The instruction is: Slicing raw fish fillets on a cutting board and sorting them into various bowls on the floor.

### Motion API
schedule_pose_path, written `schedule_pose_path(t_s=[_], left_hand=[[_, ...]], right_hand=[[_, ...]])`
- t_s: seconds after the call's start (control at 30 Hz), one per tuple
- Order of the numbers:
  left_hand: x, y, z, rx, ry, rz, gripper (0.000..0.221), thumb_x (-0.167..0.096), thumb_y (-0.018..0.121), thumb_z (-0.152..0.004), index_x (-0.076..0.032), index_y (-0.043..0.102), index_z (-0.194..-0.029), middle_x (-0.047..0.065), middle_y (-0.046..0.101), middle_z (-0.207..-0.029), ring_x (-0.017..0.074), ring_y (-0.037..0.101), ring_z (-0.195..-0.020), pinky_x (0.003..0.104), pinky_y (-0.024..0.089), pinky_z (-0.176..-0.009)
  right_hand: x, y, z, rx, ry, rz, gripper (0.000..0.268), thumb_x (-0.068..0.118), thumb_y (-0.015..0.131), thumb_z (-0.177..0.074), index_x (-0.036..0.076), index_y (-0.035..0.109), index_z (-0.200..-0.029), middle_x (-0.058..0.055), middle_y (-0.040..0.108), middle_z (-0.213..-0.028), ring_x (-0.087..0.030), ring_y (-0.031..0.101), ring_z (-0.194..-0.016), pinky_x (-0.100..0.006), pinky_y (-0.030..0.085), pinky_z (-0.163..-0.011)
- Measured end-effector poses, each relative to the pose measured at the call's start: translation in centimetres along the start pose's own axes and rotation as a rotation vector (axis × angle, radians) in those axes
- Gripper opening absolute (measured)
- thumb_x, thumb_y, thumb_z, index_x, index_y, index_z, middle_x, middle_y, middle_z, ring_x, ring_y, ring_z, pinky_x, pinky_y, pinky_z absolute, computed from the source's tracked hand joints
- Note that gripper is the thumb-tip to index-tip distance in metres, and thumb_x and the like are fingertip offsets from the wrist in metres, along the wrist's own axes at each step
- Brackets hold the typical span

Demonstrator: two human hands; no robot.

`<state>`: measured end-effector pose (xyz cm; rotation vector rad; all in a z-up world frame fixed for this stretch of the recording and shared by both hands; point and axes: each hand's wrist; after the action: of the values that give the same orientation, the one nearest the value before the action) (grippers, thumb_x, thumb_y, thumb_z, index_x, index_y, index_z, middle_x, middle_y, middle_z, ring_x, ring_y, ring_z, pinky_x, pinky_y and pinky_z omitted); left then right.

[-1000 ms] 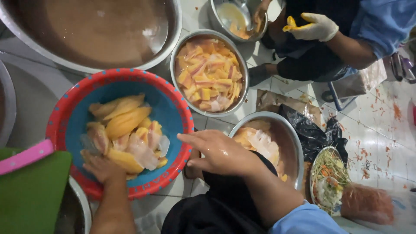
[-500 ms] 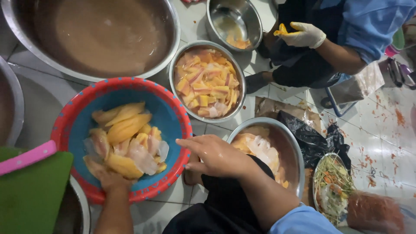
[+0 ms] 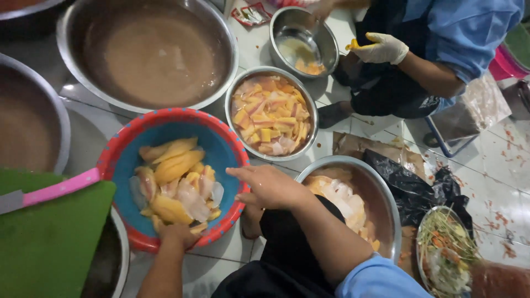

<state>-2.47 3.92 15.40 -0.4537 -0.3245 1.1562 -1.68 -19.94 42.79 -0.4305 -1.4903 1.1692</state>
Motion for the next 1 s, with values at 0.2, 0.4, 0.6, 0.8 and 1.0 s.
schedule_pose_path(t_s=[0.2, 0.4, 0.6, 0.8, 1.0], left_hand=[[-0.9, 0.7, 1.6, -0.05, 0.07, -0.077, 0.079, -0.081, 0.042, -0.068, -0.027, 0.055, -0.125, -0.002, 0.046, -0.136, 0.0246, 0.038, -0.129, 0.056, 0.012, -0.11], [-1.4, 5.4, -3.5, -0.178, 0.052, -0.05, 0.045, -0.047, 0.039, -0.085, -0.029, 0.054, -0.124, -0.002, 0.057, -0.128, 0.0195, 0.049, -0.125, 0.061, 0.022, -0.104], [-0.8, 2.8, 1.8, -0.247, 0.294, 0.403, 0.047, -0.046, 0.042, -0.088, -0.013, 0.058, -0.119, 0.015, 0.059, -0.121, 0.0328, 0.051, -0.119, 0.053, 0.032, -0.103], [4.2, -1.2, 15.3, -0.388, 0.514, 0.926, 0.046, -0.036, 0.056, -0.087, 0.003, 0.063, -0.11, 0.029, 0.06, -0.113, 0.0451, 0.051, -0.114, 0.052, 0.037, -0.099], [11.3, -3.7, 26.1, -0.558, 0.551, 1.564, 0.05, -0.035, 0.065, -0.083, -0.008, 0.058, -0.124, 0.012, 0.064, -0.112, 0.0244, 0.058, -0.102, 0.044, 0.037, -0.099]], right_hand=[[-0.6, 0.3, -0.2, 0.141, 0.104, -0.219, 0.062, 0.025, 0.065, -0.075, 0.009, 0.044, -0.132, -0.013, 0.059, -0.121, -0.026, 0.06, -0.106, -0.034, 0.047, -0.087], [-8.9, 6.7, -2.9, -0.002, 0.066, -0.297, 0.056, 0.037, 0.068, -0.082, 0.01, 0.051, -0.128, -0.019, 0.065, -0.107, -0.037, 0.061, -0.102, -0.047, 0.051, -0.083], [-10.8, 10.1, -4.1, -0.165, 0.201, -0.695, 0.05, 0.033, 0.071, -0.083, 0.011, 0.056, -0.125, -0.016, 0.066, -0.105, -0.027, 0.065, -0.097, -0.038, 0.053, -0.078], [-8.0, 9.5, -5.3, -0.112, 0.439, -1.104, 0.049, 0.038, 0.064, -0.087, 0.014, 0.05, -0.128, -0.016, 0.066, -0.11, -0.027, 0.065, -0.101, -0.025, 0.051, -0.07], [-2.7, 7.6, -8.9, 0.041, 0.353, -1.306, 0.059, 0.056, 0.05, -0.09, 0.017, 0.044, -0.134, -0.012, 0.052, -0.134, -0.029, 0.049, -0.124, -0.045, 0.028, -0.104]])
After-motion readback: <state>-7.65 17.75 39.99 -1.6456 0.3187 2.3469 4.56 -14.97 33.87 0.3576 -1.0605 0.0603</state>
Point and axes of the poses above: each hand's wrist, its own z-axis away from the middle knuckle, its own y-axis out of the palm, x = y × z
